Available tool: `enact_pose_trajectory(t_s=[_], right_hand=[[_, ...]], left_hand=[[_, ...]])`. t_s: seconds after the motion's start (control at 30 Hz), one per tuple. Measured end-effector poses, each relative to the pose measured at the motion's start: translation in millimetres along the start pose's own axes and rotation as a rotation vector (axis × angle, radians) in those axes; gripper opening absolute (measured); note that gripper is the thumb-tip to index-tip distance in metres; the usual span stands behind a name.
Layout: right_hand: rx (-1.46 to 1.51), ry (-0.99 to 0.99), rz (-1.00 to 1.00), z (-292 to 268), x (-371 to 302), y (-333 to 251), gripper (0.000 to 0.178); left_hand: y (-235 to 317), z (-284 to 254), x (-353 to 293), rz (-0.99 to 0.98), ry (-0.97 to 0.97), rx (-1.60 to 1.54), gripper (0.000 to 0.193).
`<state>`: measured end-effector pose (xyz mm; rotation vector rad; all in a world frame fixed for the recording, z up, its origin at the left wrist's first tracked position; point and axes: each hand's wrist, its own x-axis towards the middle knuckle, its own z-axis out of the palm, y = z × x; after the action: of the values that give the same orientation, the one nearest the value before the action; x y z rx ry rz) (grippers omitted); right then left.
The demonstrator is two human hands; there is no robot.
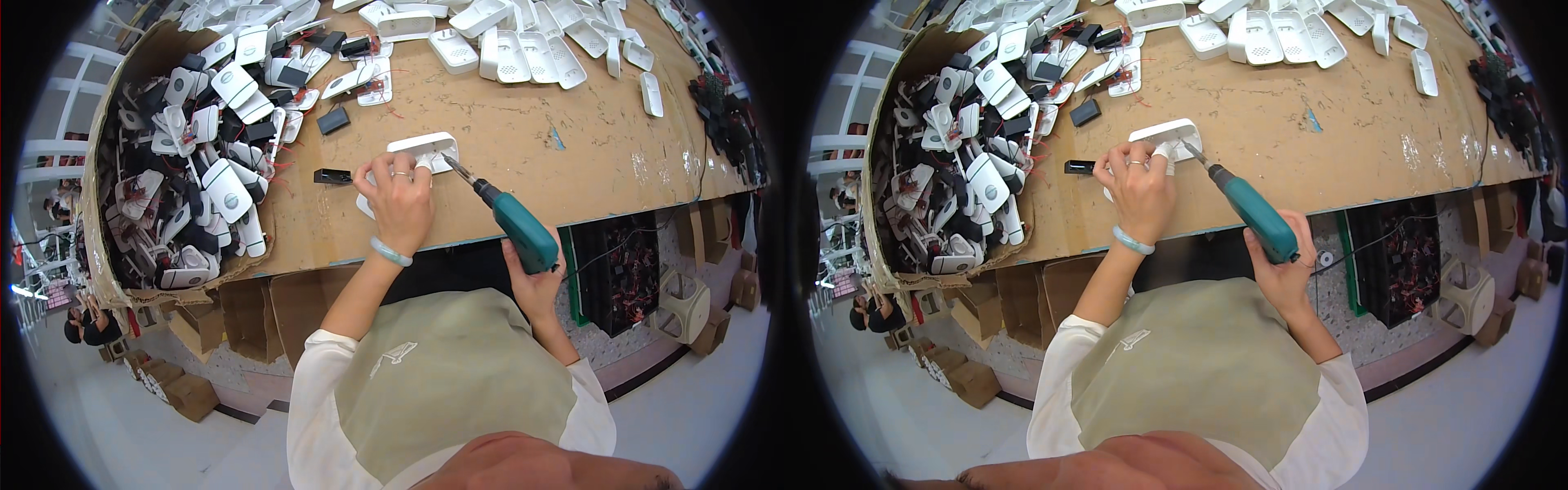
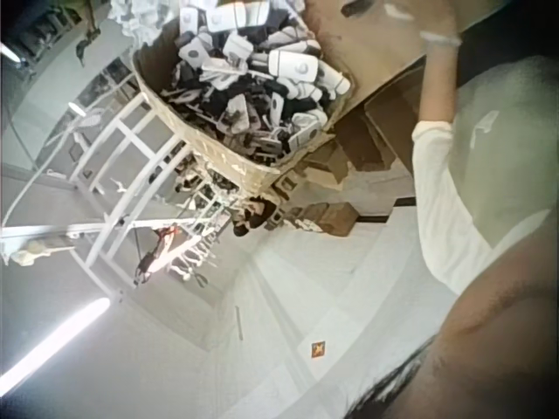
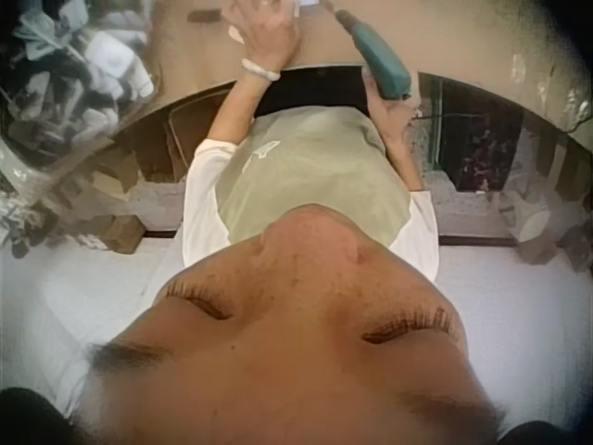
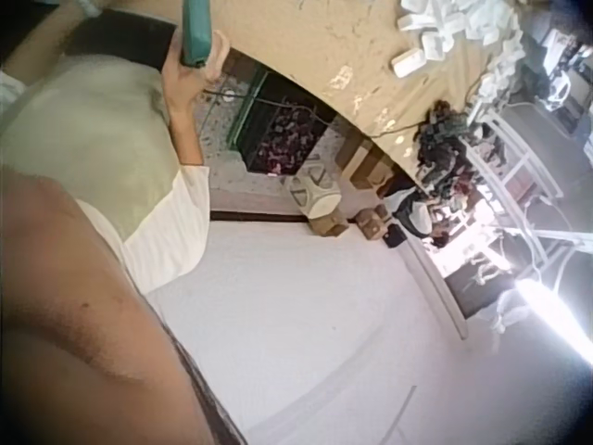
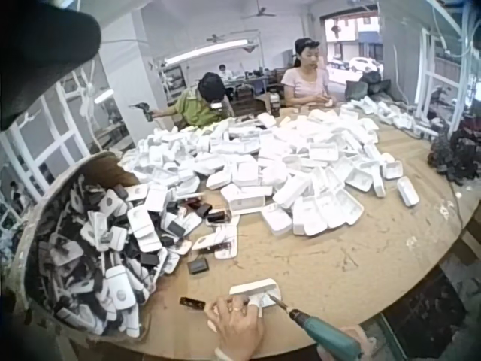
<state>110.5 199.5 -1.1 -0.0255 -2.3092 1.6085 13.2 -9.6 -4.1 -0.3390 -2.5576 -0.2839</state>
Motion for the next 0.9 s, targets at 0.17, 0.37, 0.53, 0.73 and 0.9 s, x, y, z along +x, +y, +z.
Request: enact_pose_trajectory(t_s=[0.17,0.37,0.53,0.73,0.9], right_hand=[[-0.060,-0.004,-0.010,6,11,-4,0.019],[-0.066,-0.016,-0.025,6,13,2,0.020],[-0.089,-0.053,-0.090,6,17,3,0.022],[-0.107,-0.075,-0.107,6,17,5,0.021],[-0.118,-0.079,-0.116,7,19,1,0.022]], left_hand=[[5,0,4,-0.033,0.024,-0.021,0.006],[6,1,8,-0.014,0.004,0.008,0.009],[6,3,11,-0.018,0.021,-0.028,0.008],[7,5,10,-0.018,0.016,-0.026,0.009],[8,3,12,-0.027,-0.005,-0.018,0.009]])
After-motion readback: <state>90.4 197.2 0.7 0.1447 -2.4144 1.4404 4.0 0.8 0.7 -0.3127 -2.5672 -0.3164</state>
